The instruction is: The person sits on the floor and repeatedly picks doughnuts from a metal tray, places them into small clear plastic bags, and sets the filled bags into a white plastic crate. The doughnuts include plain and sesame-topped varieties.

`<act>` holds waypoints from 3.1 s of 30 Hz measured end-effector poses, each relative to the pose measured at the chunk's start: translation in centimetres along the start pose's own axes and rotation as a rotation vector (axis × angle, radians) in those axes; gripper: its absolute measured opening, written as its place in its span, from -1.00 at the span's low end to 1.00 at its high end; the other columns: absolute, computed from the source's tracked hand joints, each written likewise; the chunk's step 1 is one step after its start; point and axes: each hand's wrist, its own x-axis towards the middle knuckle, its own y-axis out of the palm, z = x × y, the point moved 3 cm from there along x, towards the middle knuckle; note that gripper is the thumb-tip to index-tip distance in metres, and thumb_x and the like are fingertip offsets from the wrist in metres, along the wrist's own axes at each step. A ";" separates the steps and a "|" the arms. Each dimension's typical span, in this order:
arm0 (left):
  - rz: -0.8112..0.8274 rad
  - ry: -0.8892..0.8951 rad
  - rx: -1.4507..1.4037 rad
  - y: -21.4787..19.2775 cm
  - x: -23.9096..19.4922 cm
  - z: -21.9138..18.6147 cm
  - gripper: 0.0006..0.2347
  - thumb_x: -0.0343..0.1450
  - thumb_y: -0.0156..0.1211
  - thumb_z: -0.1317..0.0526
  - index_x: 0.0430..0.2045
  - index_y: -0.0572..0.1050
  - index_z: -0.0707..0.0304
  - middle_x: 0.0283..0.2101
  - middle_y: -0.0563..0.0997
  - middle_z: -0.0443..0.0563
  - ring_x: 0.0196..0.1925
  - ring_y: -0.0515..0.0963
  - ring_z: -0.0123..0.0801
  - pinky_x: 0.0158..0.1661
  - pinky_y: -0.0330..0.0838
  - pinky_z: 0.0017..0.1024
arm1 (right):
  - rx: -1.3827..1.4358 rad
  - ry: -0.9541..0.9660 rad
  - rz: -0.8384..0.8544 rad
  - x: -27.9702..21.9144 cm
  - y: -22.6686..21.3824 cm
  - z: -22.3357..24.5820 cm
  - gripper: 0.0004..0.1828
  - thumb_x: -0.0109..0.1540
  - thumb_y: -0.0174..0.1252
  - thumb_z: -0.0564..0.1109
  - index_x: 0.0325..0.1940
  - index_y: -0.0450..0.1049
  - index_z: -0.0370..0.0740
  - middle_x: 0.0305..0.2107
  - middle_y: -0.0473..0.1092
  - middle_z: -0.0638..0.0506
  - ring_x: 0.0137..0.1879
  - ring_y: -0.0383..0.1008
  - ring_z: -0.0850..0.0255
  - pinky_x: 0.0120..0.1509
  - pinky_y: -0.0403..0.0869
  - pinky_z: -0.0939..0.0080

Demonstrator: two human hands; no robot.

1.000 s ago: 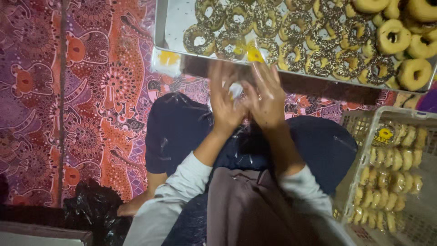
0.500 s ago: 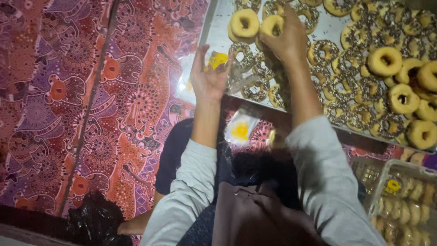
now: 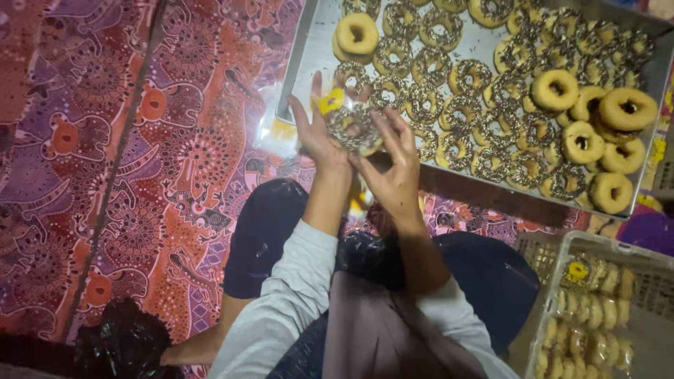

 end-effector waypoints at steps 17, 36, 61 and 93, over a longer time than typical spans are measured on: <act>0.902 0.986 1.945 5.4 -16.3 -5.3 -0.58 0.25 0.39 0.16 -0.02 0.52 0.27 0.06 0.57 0.16 0.18 0.48 0.06 0.28 0.08 0.07 | 0.381 0.135 0.191 -2.8 0.9 -1.5 -0.38 0.23 0.16 -0.35 0.39 0.32 -0.24 0.30 0.34 -0.21 0.34 0.43 0.11 0.40 0.43 0.14; 0.006 0.380 1.686 -5.0 -20.6 -14.4 -0.87 0.47 0.20 0.40 -0.18 0.61 0.50 -0.29 0.73 0.11 -0.23 0.72 -0.39 -0.21 0.59 -0.47 | -0.012 -0.438 0.319 -9.8 7.1 7.9 -0.77 0.29 0.23 -0.29 0.04 0.49 -0.30 -0.14 0.52 -0.16 -0.02 0.61 -0.12 0.10 0.59 0.00; -0.129 0.632 1.582 -1.0 -22.6 -13.0 -0.89 0.53 0.16 0.36 -0.18 0.60 0.44 -0.22 0.72 0.15 -0.18 0.74 -0.20 -0.13 0.63 -0.39 | -0.115 0.382 0.361 -12.2 3.8 -7.2 -0.75 0.27 0.24 -0.30 0.05 0.61 -0.29 0.09 0.55 -0.16 0.13 0.63 0.09 0.19 0.57 0.18; 0.067 0.473 1.197 -4.9 -20.3 -14.7 -0.88 0.58 0.13 0.27 -0.34 0.43 0.29 -0.32 0.49 -0.06 -0.46 0.46 -0.53 -0.43 0.33 -0.58 | 0.333 0.105 0.062 -11.0 8.0 1.1 -0.83 0.42 0.12 -0.22 -0.22 0.51 -0.37 -0.36 0.36 -0.13 -0.24 0.39 0.13 -0.12 0.38 0.17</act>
